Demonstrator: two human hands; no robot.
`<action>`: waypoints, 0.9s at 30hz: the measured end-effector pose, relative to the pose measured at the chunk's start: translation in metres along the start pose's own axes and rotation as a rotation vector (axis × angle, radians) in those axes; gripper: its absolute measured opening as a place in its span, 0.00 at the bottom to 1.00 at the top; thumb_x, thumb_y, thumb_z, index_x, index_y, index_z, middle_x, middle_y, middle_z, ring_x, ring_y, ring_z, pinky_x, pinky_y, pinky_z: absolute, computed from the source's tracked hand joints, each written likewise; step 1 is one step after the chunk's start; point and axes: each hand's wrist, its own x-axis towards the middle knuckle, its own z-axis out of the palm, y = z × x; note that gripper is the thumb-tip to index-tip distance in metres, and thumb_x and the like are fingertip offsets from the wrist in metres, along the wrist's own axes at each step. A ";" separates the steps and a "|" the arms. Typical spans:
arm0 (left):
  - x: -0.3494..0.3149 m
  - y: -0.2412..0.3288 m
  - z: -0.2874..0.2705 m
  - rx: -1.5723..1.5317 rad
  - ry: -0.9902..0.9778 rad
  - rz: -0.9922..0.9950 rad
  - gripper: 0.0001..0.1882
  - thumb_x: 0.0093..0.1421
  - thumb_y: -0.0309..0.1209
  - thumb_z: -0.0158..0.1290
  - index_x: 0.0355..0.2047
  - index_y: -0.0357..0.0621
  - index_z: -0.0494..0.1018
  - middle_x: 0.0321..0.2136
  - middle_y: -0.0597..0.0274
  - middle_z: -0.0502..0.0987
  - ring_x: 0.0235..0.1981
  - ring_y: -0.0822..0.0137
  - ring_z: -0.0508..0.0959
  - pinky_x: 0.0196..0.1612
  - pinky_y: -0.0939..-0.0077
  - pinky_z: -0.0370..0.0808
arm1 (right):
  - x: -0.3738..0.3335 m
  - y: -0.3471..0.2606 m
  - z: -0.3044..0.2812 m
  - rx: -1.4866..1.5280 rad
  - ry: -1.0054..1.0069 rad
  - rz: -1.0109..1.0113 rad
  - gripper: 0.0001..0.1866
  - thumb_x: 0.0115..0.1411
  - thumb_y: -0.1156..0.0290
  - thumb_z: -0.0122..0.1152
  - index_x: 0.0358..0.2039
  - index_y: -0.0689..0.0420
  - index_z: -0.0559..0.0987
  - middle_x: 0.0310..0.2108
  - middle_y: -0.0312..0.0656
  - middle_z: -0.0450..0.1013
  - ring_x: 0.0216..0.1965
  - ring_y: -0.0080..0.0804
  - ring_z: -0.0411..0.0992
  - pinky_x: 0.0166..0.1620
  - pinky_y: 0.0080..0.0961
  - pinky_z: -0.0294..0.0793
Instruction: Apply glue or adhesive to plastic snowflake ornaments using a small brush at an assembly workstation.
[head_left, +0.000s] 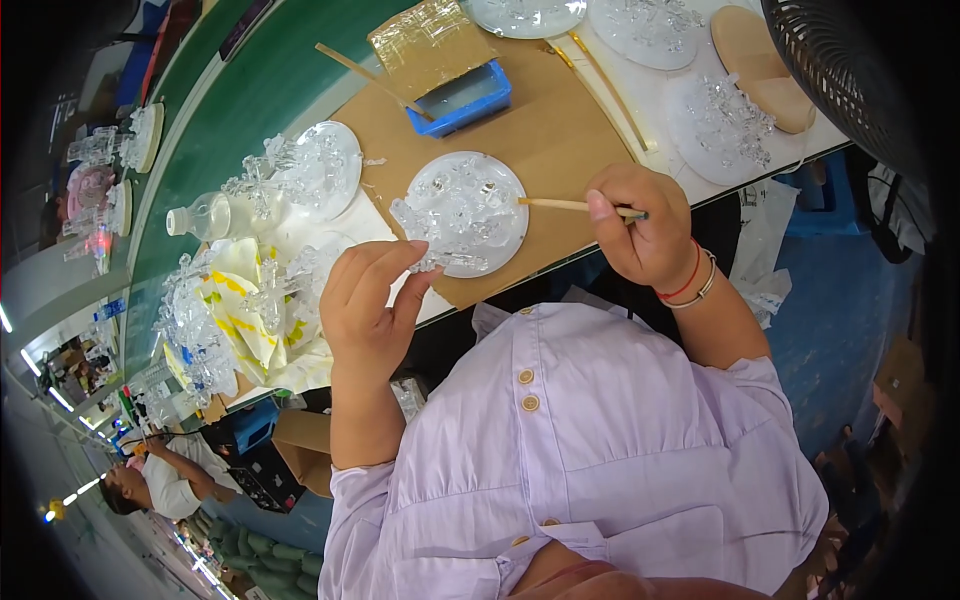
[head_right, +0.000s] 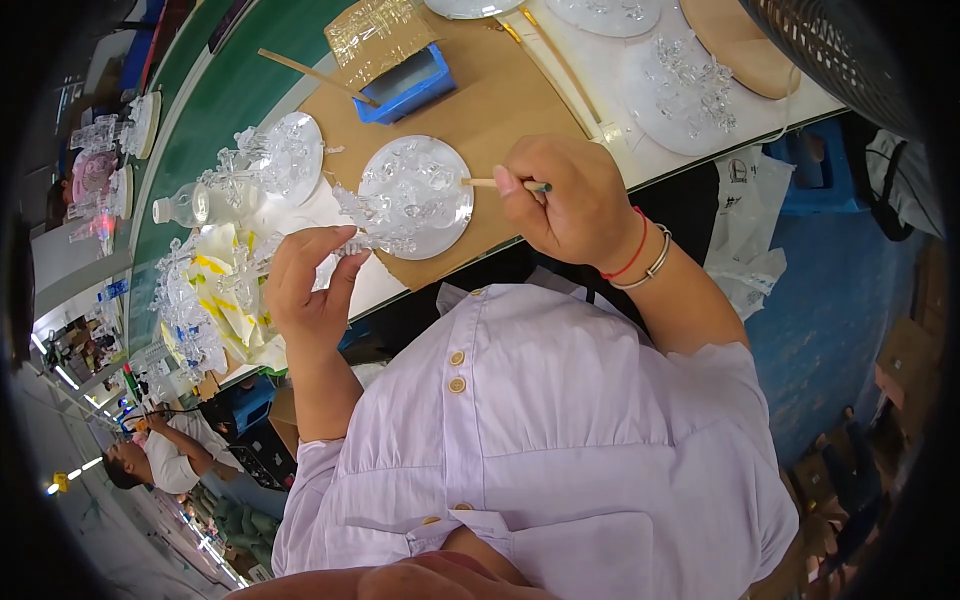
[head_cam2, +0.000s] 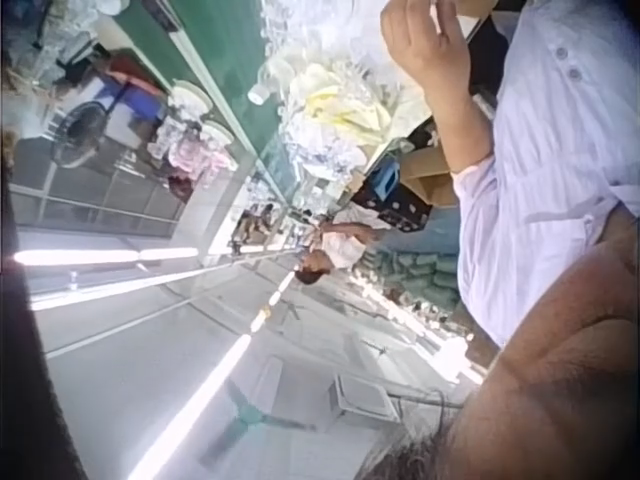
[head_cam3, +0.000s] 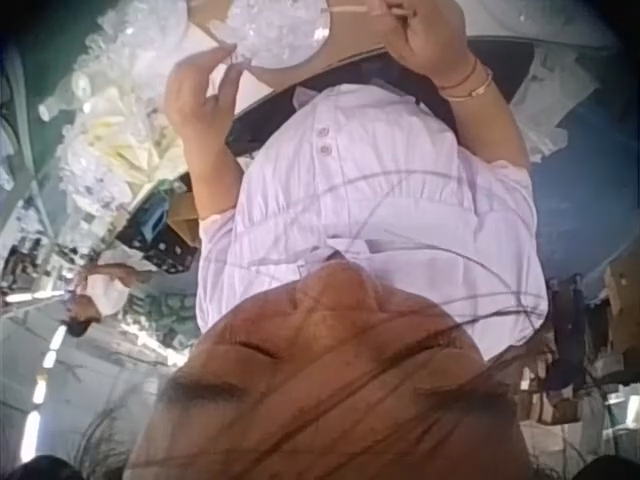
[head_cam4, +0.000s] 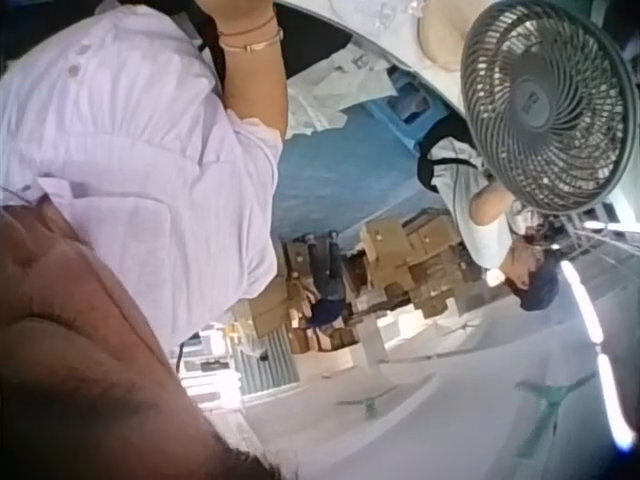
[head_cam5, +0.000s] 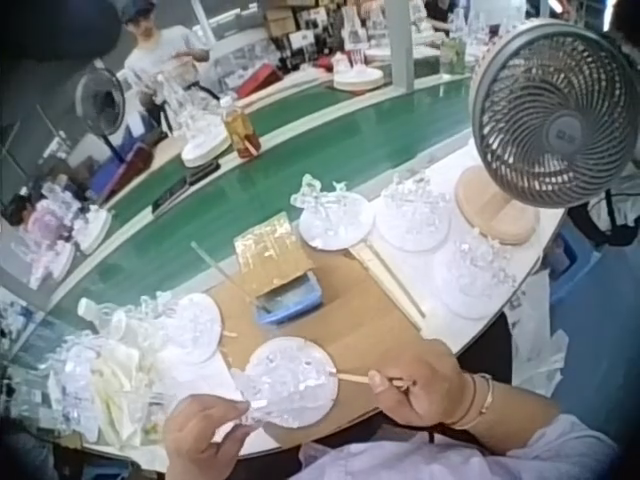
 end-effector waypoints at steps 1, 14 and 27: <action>0.000 0.002 0.001 -0.001 -0.001 -0.002 0.16 0.42 0.20 0.66 0.33 0.41 0.76 0.28 0.60 0.79 0.29 0.60 0.77 0.31 0.71 0.73 | 0.000 0.000 -0.001 0.000 0.001 -0.001 0.06 0.56 0.84 0.53 0.32 0.62 0.67 0.22 0.46 0.70 0.19 0.36 0.69 0.23 0.27 0.67; -0.001 0.006 0.002 0.015 0.015 0.008 0.15 0.41 0.22 0.67 0.31 0.42 0.77 0.25 0.61 0.78 0.27 0.62 0.77 0.29 0.72 0.72 | -0.001 -0.008 -0.005 0.030 -0.062 -0.023 0.05 0.56 0.84 0.53 0.30 0.60 0.68 0.22 0.44 0.70 0.18 0.37 0.68 0.23 0.28 0.67; -0.007 0.012 0.002 0.032 0.007 -0.026 0.14 0.42 0.19 0.66 0.31 0.39 0.77 0.27 0.58 0.79 0.27 0.62 0.77 0.30 0.75 0.71 | 0.000 -0.008 0.000 0.025 -0.033 -0.126 0.07 0.54 0.84 0.54 0.30 0.60 0.67 0.23 0.43 0.70 0.19 0.39 0.69 0.23 0.30 0.68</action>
